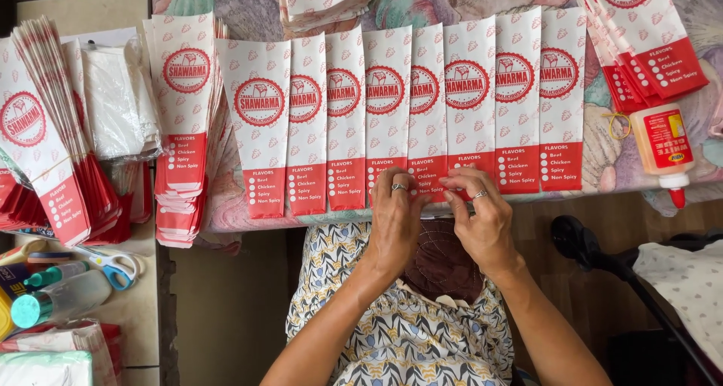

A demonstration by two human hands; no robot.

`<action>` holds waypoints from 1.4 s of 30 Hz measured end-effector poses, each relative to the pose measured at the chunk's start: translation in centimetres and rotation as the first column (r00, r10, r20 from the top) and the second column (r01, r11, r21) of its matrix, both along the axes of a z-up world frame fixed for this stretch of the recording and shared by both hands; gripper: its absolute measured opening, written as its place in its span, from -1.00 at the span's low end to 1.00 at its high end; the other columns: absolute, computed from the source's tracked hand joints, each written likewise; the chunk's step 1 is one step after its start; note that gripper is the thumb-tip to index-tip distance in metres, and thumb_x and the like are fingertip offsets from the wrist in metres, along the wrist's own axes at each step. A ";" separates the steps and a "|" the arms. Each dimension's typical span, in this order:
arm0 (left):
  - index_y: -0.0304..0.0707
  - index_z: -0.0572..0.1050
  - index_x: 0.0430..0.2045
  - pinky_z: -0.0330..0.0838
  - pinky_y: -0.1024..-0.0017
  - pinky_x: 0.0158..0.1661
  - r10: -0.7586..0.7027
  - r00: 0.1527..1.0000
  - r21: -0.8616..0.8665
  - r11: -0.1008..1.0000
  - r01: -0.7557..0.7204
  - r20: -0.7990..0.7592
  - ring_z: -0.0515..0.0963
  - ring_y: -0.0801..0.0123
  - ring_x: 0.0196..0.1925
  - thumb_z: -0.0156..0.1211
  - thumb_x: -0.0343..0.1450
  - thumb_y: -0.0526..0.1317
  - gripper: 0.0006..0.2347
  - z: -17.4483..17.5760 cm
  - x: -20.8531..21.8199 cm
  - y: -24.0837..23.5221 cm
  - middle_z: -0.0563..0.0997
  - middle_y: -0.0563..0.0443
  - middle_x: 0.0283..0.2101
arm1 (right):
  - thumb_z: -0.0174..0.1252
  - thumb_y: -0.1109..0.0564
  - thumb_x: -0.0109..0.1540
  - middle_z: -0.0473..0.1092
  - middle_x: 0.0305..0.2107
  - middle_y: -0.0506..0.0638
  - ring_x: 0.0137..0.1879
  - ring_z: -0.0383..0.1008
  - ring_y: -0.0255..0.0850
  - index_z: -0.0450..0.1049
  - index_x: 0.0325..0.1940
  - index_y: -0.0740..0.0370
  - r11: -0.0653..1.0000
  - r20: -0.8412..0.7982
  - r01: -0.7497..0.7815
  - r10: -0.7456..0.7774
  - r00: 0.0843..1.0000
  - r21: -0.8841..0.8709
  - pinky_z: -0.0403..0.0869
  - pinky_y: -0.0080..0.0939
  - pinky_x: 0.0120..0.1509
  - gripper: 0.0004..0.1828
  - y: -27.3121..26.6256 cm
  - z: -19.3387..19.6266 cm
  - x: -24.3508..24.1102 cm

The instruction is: Arranging and stacking printed paper bags on a table for organization or inspection.

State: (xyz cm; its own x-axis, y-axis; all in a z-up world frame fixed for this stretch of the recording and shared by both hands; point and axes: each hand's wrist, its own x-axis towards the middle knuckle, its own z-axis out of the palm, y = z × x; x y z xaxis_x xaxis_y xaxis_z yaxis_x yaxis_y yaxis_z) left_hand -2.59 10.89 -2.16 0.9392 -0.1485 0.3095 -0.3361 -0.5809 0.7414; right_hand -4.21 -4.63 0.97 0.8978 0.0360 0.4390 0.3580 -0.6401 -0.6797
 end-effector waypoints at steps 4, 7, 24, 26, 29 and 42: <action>-0.36 0.43 -0.26 0.42 0.04 0.12 -0.038 0.999 -0.053 0.998 0.039 0.005 0.56 -0.06 0.05 0.18 0.45 -0.33 -0.90 0.3 -0.7 0.5 0.42 -0.12 -0.11 | 0.30 0.35 0.23 0.47 -0.23 -0.04 0.12 0.55 -0.03 0.52 -0.11 0.26 1.000 0.005 0.008 -0.007 1.000 -0.021 0.39 0.09 0.43 -0.82 0.3 -0.1 0.3; -0.37 0.38 -0.18 0.39 0.08 0.16 -0.047 0.997 0.027 0.999 0.045 0.055 0.55 -0.04 0.06 0.03 0.51 -0.36 -0.92 1.6 -1.6 0.2 0.40 -0.17 -0.10 | 0.33 0.29 0.25 0.44 -0.24 -0.01 0.09 0.55 -0.02 0.49 -0.12 0.27 0.998 0.052 0.038 -0.036 0.998 -0.049 0.38 0.10 0.43 -0.82 0.9 -0.1 0.2; -0.31 0.43 -0.10 0.29 0.02 0.30 -0.110 0.946 0.091 0.992 0.086 0.305 0.48 0.01 0.29 0.21 0.39 -0.46 -0.77 1.7 -1.9 8.1 0.48 -0.19 0.13 | 0.27 0.33 0.23 0.49 0.03 0.09 0.19 0.54 0.06 0.57 0.05 0.28 0.985 0.184 -0.159 0.167 0.969 -0.060 0.51 0.03 0.29 -0.71 4.8 0.0 -0.4; -0.33 0.45 -0.13 0.30 0.02 0.30 -0.128 0.943 0.103 0.990 0.101 0.306 0.48 0.01 0.29 0.21 0.40 -0.45 -0.80 1.4 -1.8 8.4 0.51 -0.20 0.09 | 0.27 0.32 0.23 0.50 0.02 0.10 0.17 0.55 0.04 0.57 0.03 0.30 0.979 0.176 -0.190 0.200 0.964 -0.072 0.50 0.01 0.32 -0.73 5.2 -0.2 -0.2; -0.36 0.49 -0.18 0.32 0.02 0.29 -0.148 0.941 0.113 0.986 0.119 0.303 0.50 0.02 0.27 0.22 0.41 -0.42 -0.86 0.8 -1.7 8.5 0.55 -0.19 0.03 | 0.28 0.32 0.22 0.50 0.00 0.11 0.13 0.57 0.01 0.57 -0.02 0.34 0.970 0.164 -0.223 0.236 0.958 -0.092 0.49 0.01 0.34 -0.76 5.0 -0.5 -0.2; -0.38 0.57 -0.37 0.35 0.03 0.28 -0.182 0.928 0.178 0.976 0.129 0.326 0.56 0.10 0.20 0.22 0.45 -0.35 -0.95 2.1 -0.9 9.0 0.61 -0.15 -0.10 | 0.26 0.33 0.24 0.54 -0.05 0.07 0.06 0.61 -0.05 0.58 -0.21 0.35 0.976 0.138 -0.197 0.209 0.968 -0.095 0.53 -0.03 0.32 -0.95 4.7 -0.1 -0.2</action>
